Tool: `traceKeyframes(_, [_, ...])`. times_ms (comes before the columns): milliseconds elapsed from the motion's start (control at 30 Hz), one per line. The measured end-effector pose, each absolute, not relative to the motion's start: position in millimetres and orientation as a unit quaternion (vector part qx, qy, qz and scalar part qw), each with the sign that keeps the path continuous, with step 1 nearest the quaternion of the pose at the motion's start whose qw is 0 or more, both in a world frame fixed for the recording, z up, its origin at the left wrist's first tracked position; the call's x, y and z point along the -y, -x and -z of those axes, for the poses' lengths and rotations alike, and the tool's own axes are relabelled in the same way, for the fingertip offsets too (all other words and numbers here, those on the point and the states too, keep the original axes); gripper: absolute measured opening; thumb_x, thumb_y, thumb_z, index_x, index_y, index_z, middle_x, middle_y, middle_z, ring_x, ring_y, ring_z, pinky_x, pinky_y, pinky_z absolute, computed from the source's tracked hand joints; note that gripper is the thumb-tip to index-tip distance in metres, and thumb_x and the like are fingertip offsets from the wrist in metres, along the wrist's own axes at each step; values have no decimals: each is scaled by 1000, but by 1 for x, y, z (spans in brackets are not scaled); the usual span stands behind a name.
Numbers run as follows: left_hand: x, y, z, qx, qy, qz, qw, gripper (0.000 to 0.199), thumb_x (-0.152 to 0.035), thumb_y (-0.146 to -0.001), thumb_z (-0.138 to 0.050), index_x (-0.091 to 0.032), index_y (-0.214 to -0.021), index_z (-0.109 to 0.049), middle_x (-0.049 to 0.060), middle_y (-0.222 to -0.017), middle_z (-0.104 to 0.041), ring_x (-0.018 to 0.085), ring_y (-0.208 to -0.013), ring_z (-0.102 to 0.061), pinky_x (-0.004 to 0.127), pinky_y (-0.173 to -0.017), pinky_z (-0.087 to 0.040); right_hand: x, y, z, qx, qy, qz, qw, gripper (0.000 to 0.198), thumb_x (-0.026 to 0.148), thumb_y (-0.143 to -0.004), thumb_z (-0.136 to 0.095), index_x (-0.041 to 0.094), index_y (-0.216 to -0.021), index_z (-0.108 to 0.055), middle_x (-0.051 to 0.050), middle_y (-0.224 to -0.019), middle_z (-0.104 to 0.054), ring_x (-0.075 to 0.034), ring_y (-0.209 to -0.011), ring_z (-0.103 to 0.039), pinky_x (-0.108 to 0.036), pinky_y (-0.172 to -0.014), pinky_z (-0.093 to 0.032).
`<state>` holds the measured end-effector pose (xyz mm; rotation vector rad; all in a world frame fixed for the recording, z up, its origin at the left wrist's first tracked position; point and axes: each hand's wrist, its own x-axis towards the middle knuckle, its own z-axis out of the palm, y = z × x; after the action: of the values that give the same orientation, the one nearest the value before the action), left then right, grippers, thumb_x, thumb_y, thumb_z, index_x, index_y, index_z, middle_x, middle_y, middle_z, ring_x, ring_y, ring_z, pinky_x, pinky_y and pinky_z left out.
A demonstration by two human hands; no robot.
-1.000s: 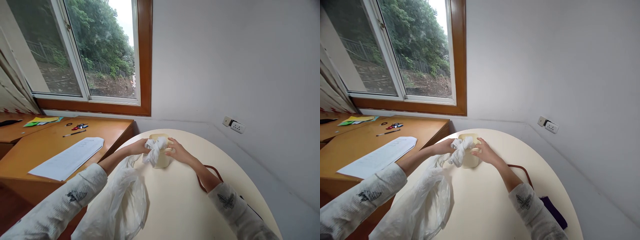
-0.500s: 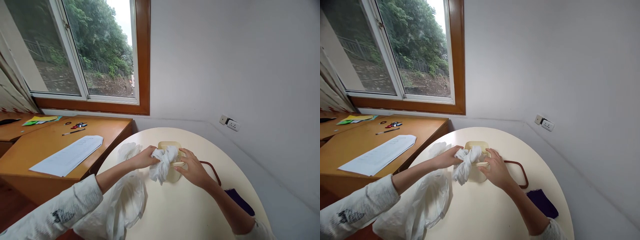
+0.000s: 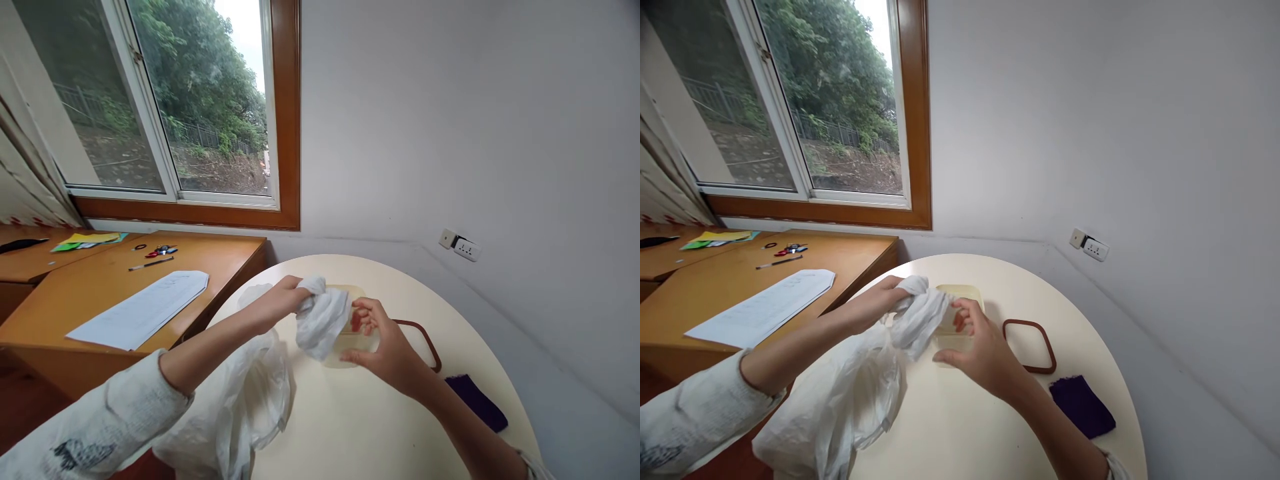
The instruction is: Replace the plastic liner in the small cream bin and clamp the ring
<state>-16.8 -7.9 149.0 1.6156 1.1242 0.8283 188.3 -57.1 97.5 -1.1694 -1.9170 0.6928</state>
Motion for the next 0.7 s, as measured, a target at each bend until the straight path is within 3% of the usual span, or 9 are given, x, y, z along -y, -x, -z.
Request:
traceKeyframes(67, [10,9,-154,-449,-601,-366,550,16,-27,-68,-51,-16,-58,-50,-4,-54,-43,9,-50,-39,20,-48,-33,59,-178,-104,748,426,-319,396,76,35,-61,-72,30,-124,-30,-4,-112,-51,-18,-94,-51,-32,-78,-43])
traceKeyframes(100, [11,5,-157,-440,-579,-373,576,14,-28,-68,-52,-16,-60,-51,-3,-57,-45,10,-52,-41,21,-49,-35,58,-174,-106,742,413,-333,411,74,34,-63,-70,30,-125,-29,-4,-115,-50,-19,-96,-51,-32,-78,-43])
traceKeyframes(267, [11,-6,-169,-392,-565,-392,611,18,-30,-70,-51,-15,-65,-58,2,-63,-55,14,-60,-50,27,-59,-42,30,-168,-119,691,377,-336,517,25,23,-75,-54,22,-101,-53,-2,-94,-59,-14,-79,-53,-27,-70,-43])
traceKeyframes(400, [0,-3,-174,-359,-580,-436,587,18,-29,-72,-50,-15,-64,-60,1,-64,-57,15,-65,-51,28,-67,-42,-2,-178,-132,659,339,-351,573,10,20,-74,-51,18,-80,-59,1,-71,-57,-12,-66,-49,-25,-60,-40])
traceKeyframes(700, [-12,-3,-189,-280,-534,-497,624,16,-26,-77,-49,-15,-76,-61,3,-77,-60,18,-81,-54,37,-82,-45,-43,-181,-174,576,288,-466,606,14,30,-70,-58,21,-79,-60,3,-67,-55,-9,-61,-49,-25,-65,-43])
